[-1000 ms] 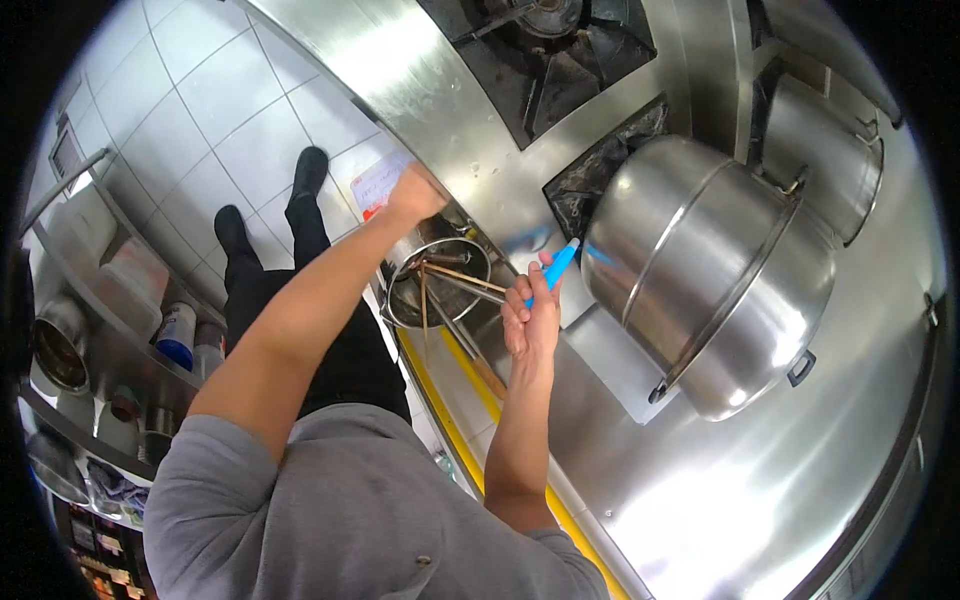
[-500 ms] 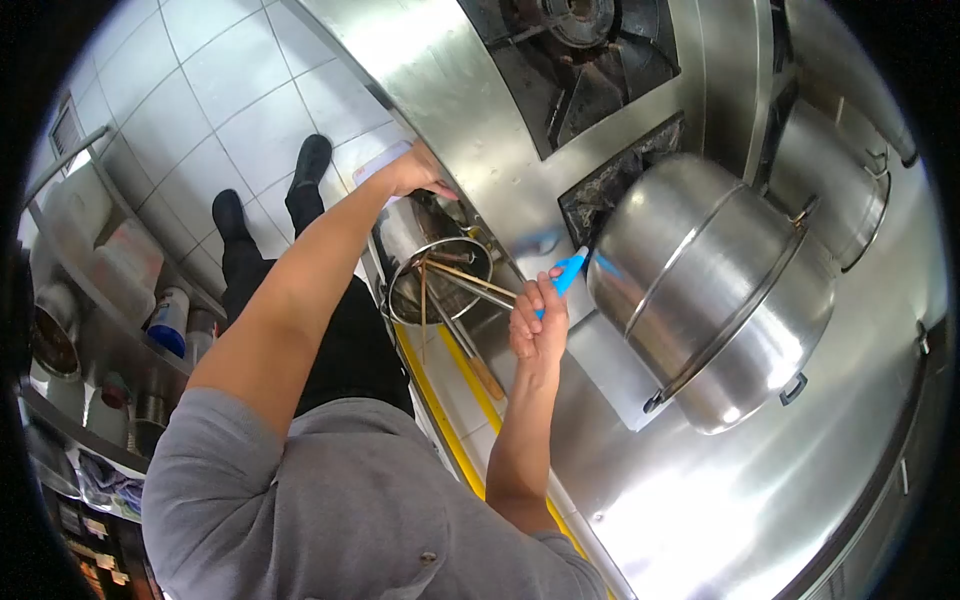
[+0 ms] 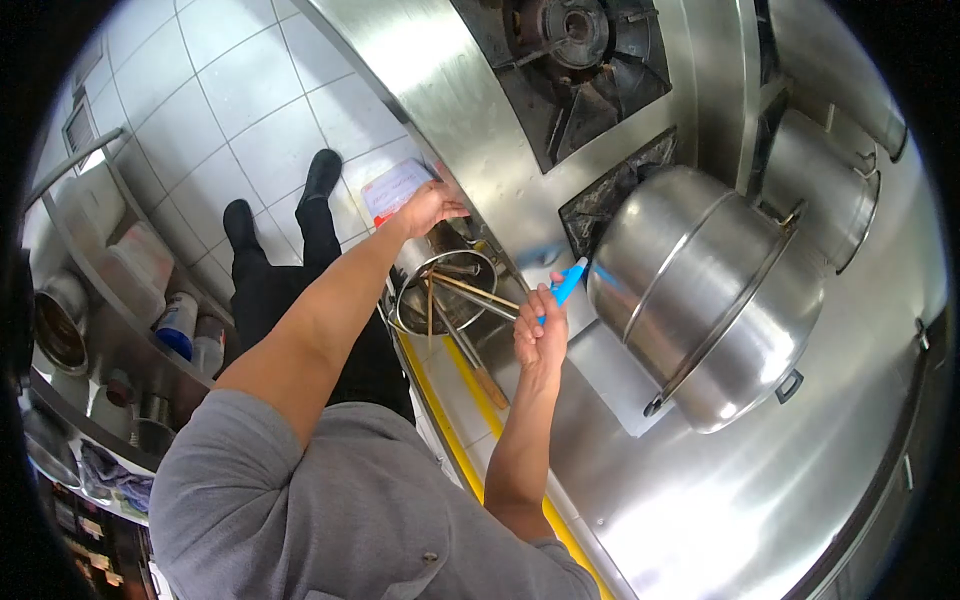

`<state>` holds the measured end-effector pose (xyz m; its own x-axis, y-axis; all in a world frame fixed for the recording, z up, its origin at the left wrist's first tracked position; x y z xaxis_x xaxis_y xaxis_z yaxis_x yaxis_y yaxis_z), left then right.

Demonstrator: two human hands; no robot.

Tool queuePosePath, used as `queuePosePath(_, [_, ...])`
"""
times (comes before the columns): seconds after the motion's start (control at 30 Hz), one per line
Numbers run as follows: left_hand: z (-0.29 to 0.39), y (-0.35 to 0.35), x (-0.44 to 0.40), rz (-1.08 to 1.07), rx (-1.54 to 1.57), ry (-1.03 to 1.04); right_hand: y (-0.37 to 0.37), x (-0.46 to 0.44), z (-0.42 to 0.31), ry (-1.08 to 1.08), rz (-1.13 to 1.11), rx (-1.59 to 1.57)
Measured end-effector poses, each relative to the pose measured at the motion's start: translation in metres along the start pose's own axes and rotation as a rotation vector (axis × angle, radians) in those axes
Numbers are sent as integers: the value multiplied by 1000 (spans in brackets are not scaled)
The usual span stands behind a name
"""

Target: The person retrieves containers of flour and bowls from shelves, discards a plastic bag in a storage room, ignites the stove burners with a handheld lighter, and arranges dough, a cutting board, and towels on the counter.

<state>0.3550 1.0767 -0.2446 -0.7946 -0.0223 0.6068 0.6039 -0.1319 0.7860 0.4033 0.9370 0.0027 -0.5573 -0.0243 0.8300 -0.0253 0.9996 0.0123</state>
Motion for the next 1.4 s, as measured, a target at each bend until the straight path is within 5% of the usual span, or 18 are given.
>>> queuePosePath(0.53, [-6,-13,-14,27,46,57,-9,-9,1,-9,-37,27])
queuePosePath(0.87, [-9,-7,-10,129,23,179,-12,71,107,-156,162,552])
queuePosePath(1.07, [-18,-9,-4,250,-351,421,-59,106,142,-239,176,727])
queuePosePath(1.1, [-33,-4,-1,170,-230,460,-64,109,141,-245,215,772])
queuePosePath(1.2, [-82,22,10,7,-231,142,-96,103,141,-433,267,996])
queuePosePath(1.27, [-129,26,-1,195,-131,-185,-99,101,137,-464,289,999])
queuePosePath(1.4, [-169,38,-32,294,137,-152,-84,106,118,-449,286,949])
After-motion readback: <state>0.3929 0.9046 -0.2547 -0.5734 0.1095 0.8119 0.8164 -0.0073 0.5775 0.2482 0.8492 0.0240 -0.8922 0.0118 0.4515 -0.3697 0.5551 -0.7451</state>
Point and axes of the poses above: each hand's wrist, its own x-axis away from the middle knuckle, its own y-axis out of the palm, z = x × y, the point moved 4 cm from there along -x, towards the middle knuckle, and after that the axes turned 3 degrees about y, right-handed, at the moved point
